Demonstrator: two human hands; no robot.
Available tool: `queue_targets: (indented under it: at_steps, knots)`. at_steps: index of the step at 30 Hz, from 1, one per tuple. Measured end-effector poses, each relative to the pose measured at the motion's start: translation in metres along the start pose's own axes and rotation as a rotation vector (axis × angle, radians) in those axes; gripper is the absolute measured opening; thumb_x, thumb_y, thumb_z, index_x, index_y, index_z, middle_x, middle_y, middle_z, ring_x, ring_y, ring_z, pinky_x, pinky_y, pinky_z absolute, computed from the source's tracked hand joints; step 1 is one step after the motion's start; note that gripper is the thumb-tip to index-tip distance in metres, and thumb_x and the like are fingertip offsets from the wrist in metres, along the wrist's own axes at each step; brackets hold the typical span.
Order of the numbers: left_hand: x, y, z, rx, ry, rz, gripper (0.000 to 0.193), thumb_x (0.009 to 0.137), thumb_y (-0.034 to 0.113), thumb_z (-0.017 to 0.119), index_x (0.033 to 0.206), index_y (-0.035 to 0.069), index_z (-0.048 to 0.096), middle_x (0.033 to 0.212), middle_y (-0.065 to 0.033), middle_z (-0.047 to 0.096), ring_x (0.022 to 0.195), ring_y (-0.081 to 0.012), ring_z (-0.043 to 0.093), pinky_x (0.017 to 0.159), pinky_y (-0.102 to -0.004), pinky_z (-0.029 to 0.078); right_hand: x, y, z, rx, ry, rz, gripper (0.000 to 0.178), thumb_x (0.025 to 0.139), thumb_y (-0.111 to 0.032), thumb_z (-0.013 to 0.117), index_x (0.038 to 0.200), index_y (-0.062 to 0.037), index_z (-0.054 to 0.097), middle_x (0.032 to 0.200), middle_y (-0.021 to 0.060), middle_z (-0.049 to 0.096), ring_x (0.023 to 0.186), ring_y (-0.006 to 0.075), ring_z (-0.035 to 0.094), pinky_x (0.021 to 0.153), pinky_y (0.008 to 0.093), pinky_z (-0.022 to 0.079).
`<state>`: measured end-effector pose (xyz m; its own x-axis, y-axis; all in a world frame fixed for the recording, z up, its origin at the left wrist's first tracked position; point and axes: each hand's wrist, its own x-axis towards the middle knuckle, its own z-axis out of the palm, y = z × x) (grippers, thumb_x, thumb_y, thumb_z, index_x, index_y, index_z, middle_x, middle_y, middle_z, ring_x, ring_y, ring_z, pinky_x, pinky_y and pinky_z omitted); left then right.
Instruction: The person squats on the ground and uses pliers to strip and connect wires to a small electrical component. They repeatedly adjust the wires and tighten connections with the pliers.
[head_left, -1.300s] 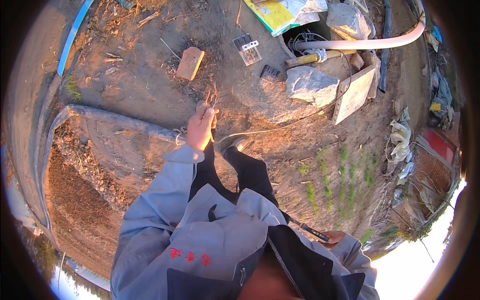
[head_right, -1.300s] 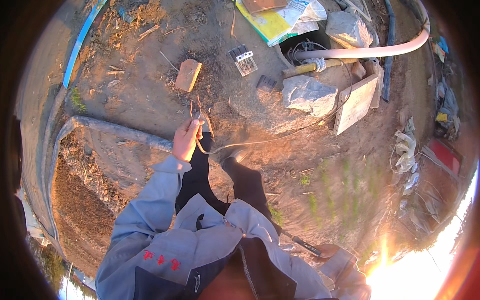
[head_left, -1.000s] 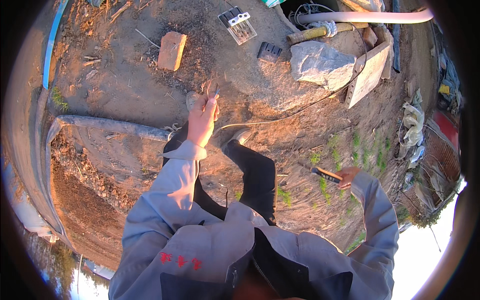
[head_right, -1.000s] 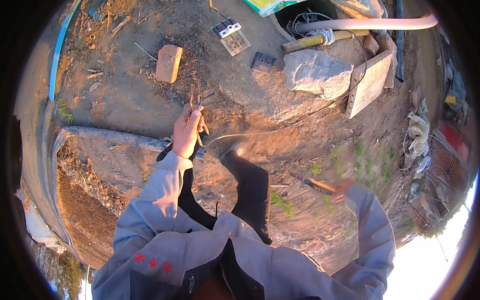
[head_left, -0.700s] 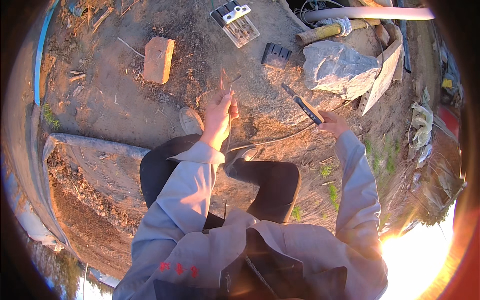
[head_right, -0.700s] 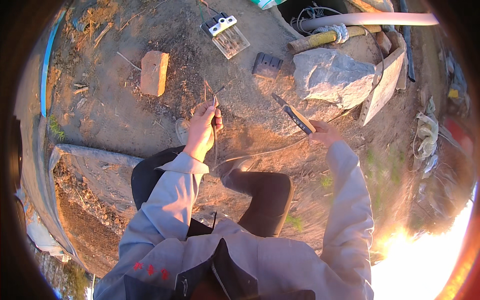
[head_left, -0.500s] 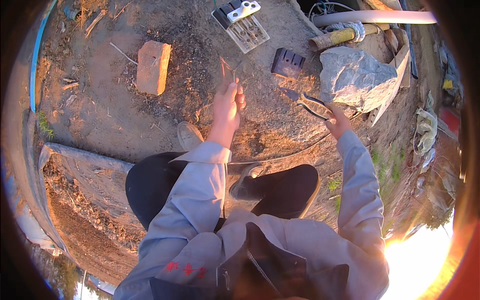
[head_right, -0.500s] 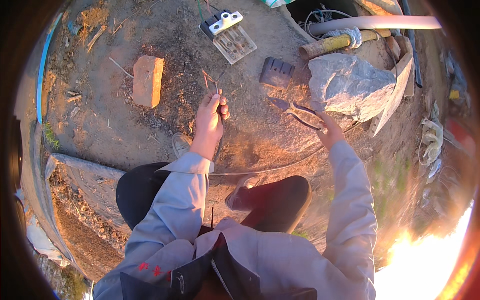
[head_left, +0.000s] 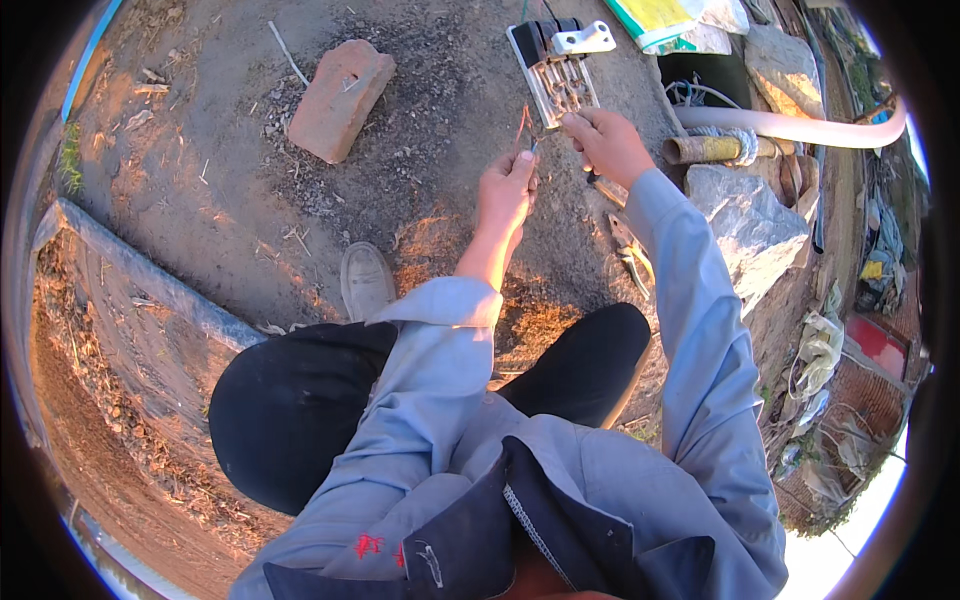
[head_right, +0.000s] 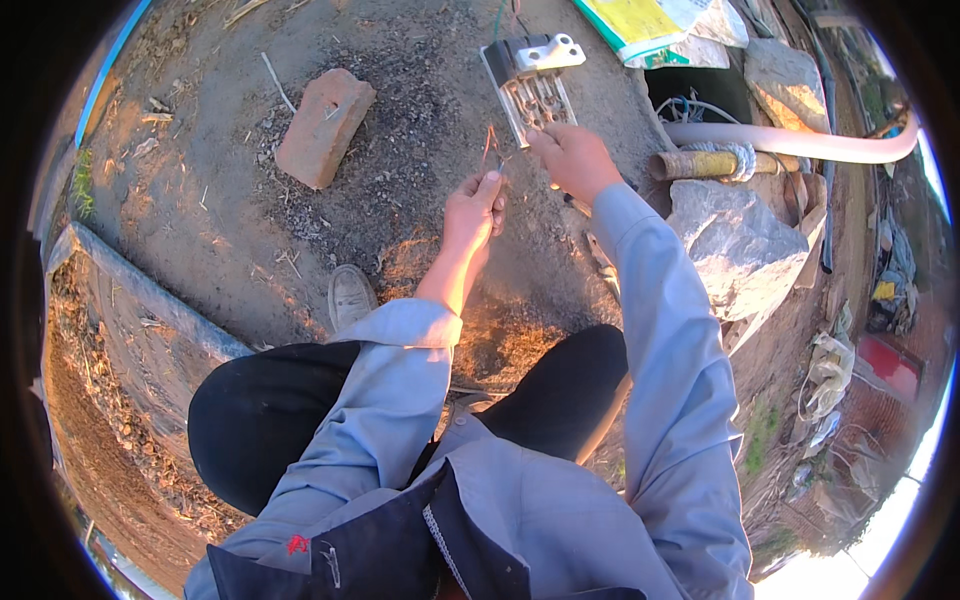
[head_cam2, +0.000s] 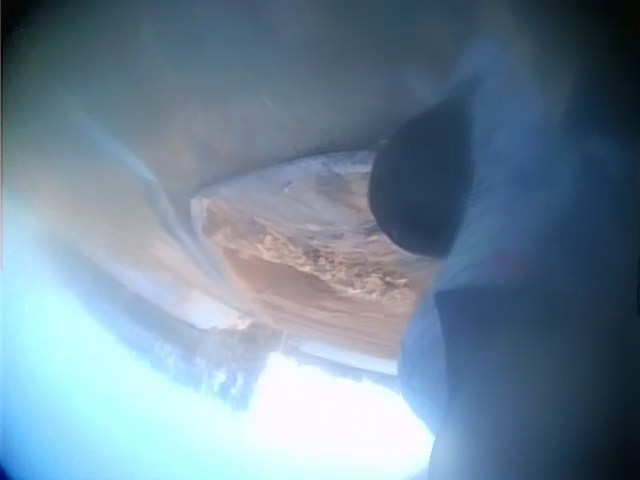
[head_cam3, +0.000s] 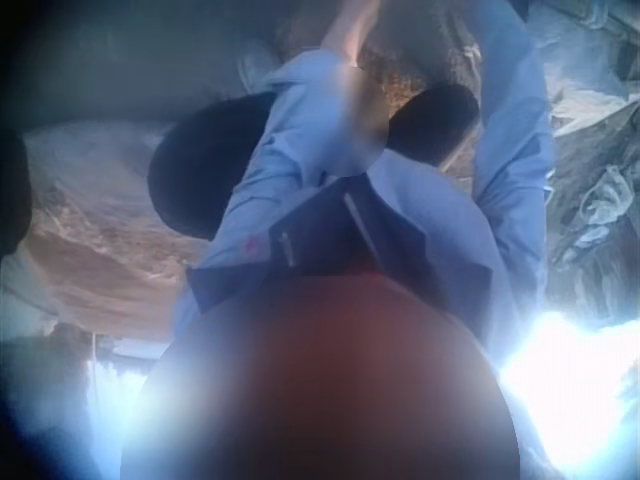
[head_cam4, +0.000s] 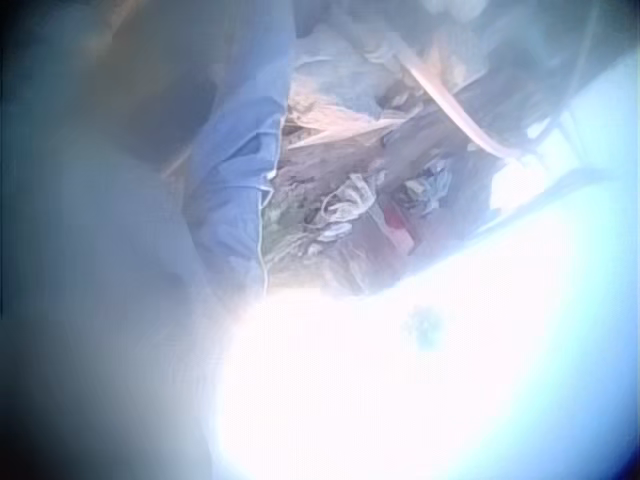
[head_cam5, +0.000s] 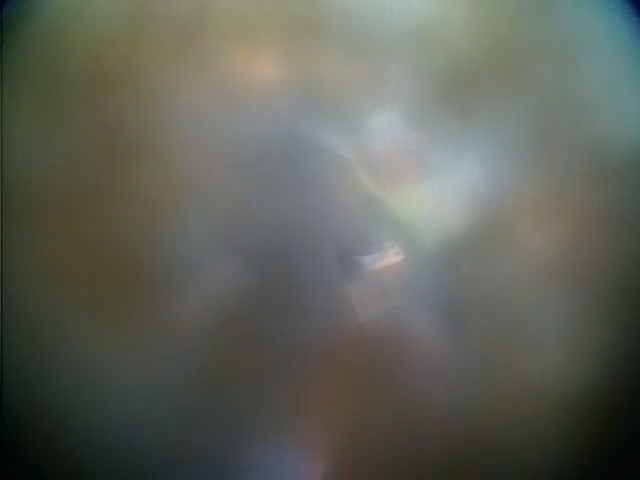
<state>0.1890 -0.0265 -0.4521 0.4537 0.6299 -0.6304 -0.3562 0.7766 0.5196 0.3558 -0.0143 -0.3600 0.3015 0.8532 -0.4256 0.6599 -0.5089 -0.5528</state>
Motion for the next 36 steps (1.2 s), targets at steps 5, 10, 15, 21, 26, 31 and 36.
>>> queue_targets:
  at_steps: [5, 10, 15, 21, 26, 31, 36]
  knots:
    - [-0.008, 0.008, -0.011, 0.121, -0.072, 0.009, 0.027, 0.103, 0.031, 0.057, 0.097, 0.006, 0.064, 0.068, 0.0020, 0.057, 0.050, -0.0070, 0.046, 0.043, -0.0233, 0.033, 0.009, -0.015, 0.007, 0.213, -0.304, -0.018, 0.042, 0.096, -0.030, 0.064, 0.125, 0.0007, 0.061, 0.103, 0.0103, 0.069, 0.083, 0.0170, 0.066, 0.067, 0.0315, 0.054]
    - [-0.011, 0.005, -0.003, 0.086, -0.222, 0.006, 0.030, 0.105, 0.032, 0.054, 0.095, 0.006, 0.063, 0.069, 0.0001, 0.060, 0.048, -0.0084, 0.048, 0.044, -0.0240, 0.035, -0.006, 0.007, 0.000, 0.561, -0.455, 0.096, 0.039, 0.095, -0.021, 0.067, 0.126, 0.0025, 0.060, 0.102, 0.0088, 0.069, 0.086, 0.0151, 0.064, 0.071, 0.0300, 0.055]
    - [-0.010, -0.001, 0.007, 0.136, -0.186, 0.034, 0.028, 0.105, 0.033, 0.052, 0.098, 0.006, 0.058, 0.074, -0.0051, 0.066, 0.050, -0.0099, 0.053, 0.044, -0.0241, 0.038, -0.030, 0.042, 0.003, 0.957, -0.238, 0.268, 0.028, 0.098, -0.019, 0.065, 0.116, 0.0009, 0.063, 0.096, 0.0057, 0.068, 0.083, 0.0129, 0.066, 0.071, 0.0261, 0.054]
    - [-0.010, -0.008, 0.021, 0.120, -0.147, 0.001, 0.027, 0.105, 0.032, 0.051, 0.101, 0.006, 0.055, 0.079, -0.0095, 0.070, 0.049, -0.0091, 0.053, 0.044, -0.0233, 0.039, -0.056, 0.068, 0.018, 1.166, 0.000, 0.252, 0.019, 0.095, -0.013, 0.066, 0.109, -0.0016, 0.061, 0.095, 0.0065, 0.067, 0.082, 0.0153, 0.067, 0.071, 0.0274, 0.055]
    - [-0.015, -0.017, 0.026, 0.270, -0.306, -0.006, 0.028, 0.104, 0.030, 0.054, 0.102, 0.004, 0.061, 0.073, -0.0048, 0.066, 0.051, -0.0069, 0.051, 0.044, -0.0223, 0.037, -0.069, 0.066, 0.000, 0.808, 0.004, 0.134, 0.045, 0.088, -0.015, 0.073, 0.127, -0.0004, 0.056, 0.105, 0.0068, 0.065, 0.094, 0.0155, 0.064, 0.084, 0.0305, 0.052]
    - [-0.019, -0.029, 0.041, 0.262, -0.333, -0.033, 0.026, 0.104, 0.027, 0.057, 0.101, 0.002, 0.064, 0.070, -0.0004, 0.060, 0.057, -0.0068, 0.051, 0.050, -0.0236, 0.039, -0.067, 0.061, -0.011, 0.404, 0.000, 0.104, 0.030, 0.087, -0.017, 0.074, 0.108, 0.0033, 0.070, 0.086, 0.0067, 0.069, 0.079, 0.0133, 0.064, 0.074, 0.0294, 0.052]
    - [-0.021, -0.024, 0.064, 0.386, -0.355, 0.161, 0.028, 0.104, 0.029, 0.056, 0.101, 0.002, 0.064, 0.070, -0.0004, 0.061, 0.059, -0.0075, 0.051, 0.054, -0.0245, 0.040, -0.072, 0.051, -0.026, 0.164, 0.279, 0.139, 0.021, 0.091, -0.020, 0.072, 0.093, 0.0010, 0.072, 0.078, 0.0019, 0.070, 0.069, 0.0090, 0.061, 0.066, 0.0274, 0.050]
